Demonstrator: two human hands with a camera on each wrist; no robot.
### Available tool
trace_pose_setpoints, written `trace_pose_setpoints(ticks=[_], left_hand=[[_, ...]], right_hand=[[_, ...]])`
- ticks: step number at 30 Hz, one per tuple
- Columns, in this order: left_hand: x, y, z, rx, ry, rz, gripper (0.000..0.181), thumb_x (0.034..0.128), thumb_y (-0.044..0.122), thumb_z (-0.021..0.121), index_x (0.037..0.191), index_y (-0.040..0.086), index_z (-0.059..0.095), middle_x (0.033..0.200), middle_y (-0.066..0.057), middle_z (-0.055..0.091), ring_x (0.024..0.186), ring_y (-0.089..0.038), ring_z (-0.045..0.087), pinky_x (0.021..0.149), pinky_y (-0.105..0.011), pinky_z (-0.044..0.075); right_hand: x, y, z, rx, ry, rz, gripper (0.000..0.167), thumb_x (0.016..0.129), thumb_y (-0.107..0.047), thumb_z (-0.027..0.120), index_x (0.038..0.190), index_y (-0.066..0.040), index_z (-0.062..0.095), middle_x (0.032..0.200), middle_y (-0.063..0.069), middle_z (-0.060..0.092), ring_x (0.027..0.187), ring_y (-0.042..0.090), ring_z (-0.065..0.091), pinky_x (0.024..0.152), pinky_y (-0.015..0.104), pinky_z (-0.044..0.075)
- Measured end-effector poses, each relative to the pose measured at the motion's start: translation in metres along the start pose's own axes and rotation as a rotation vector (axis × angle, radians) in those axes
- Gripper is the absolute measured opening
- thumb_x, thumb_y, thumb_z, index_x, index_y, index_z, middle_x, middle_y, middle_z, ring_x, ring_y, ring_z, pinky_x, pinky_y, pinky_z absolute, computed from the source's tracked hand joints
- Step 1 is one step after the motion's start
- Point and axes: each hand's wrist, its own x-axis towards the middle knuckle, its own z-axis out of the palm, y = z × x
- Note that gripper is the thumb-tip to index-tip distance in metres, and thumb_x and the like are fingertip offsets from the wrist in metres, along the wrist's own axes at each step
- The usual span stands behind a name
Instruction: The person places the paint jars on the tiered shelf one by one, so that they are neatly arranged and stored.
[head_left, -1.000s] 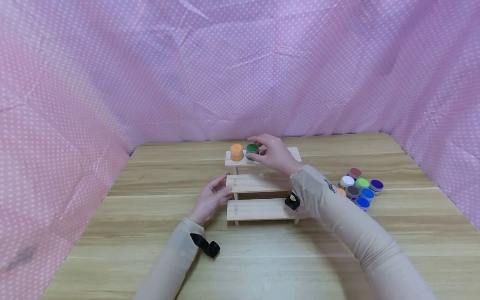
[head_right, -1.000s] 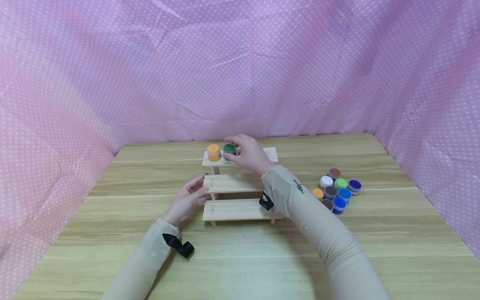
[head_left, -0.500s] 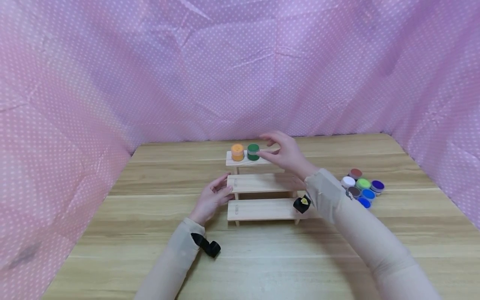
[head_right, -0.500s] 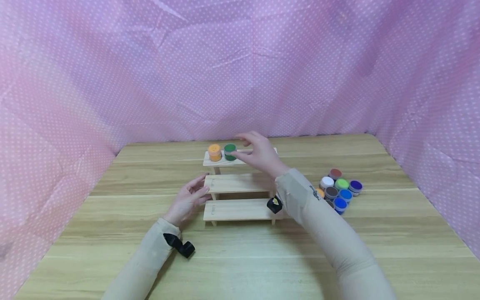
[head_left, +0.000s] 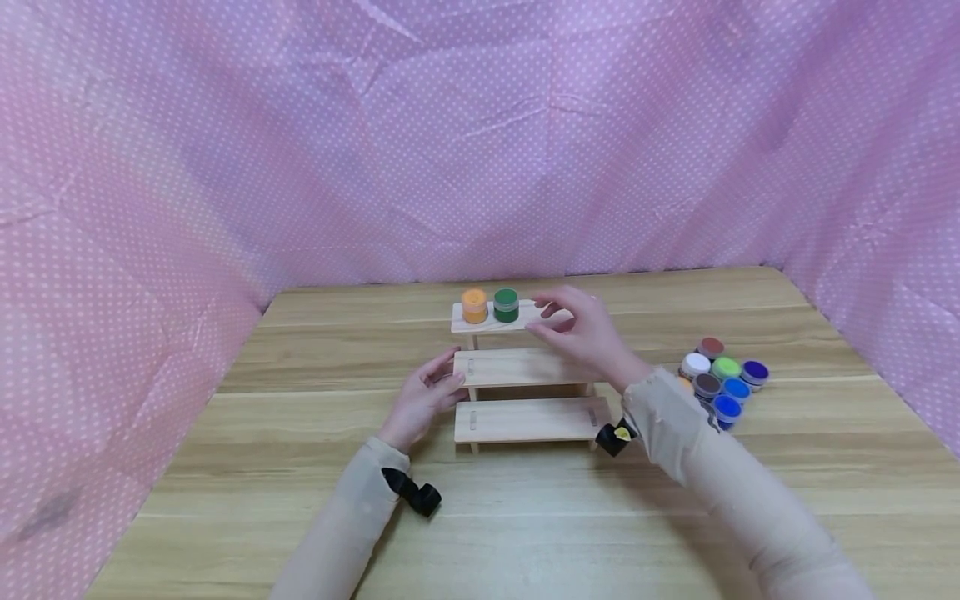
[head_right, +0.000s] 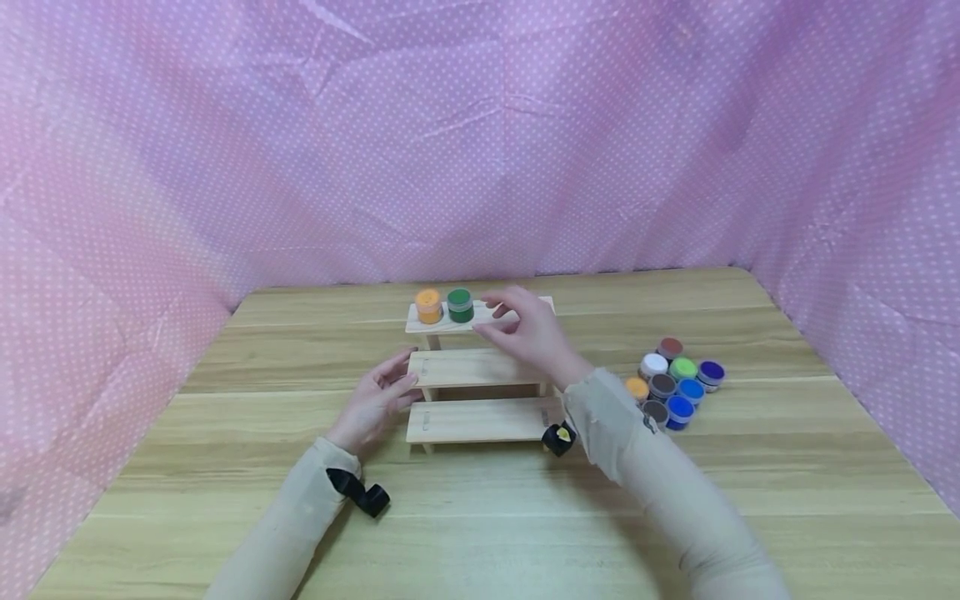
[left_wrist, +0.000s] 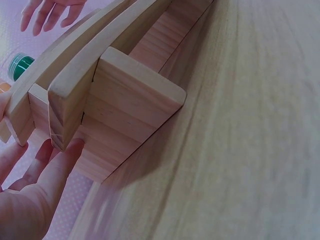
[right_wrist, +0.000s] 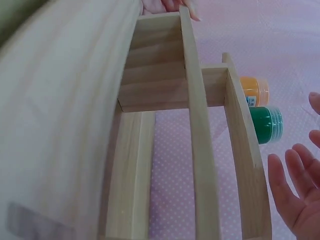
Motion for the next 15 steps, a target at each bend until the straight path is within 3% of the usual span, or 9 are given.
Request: trace_pose_setpoints(ticks=[5,15], left_hand=[[0.001,-0.001,0.001,-0.013,0.002,-0.002,0.055,0.0933,0.002,0.055,0.145,0.006,0.036,0.135,-0.022,0.044,0.104,-0.016,0.058,0.098,-0.042,0.05],[-0.001,-0.001,0.001,-0.035,0.007,0.024,0.054,0.0931,-0.001,0.053,0.144,0.003,0.036,0.136,-0.024,0.043,0.101,-0.012,0.059,0.094,-0.037,0.053]], right_hand=[[-0.012,0.001,0.001,0.023,-0.006,0.013,0.035,0.078,0.001,0.074,0.111,0.005,0.063,0.104,0.02,0.064,0.092,0.031,0.062,0.074,0.034,0.06],[-0.031,0.005,-0.002,0.012,-0.052,0.044,0.035,0.08,-0.002,0.073,0.113,0.003,0.063,0.102,0.013,0.065,0.091,0.026,0.061,0.073,0.024,0.059]])
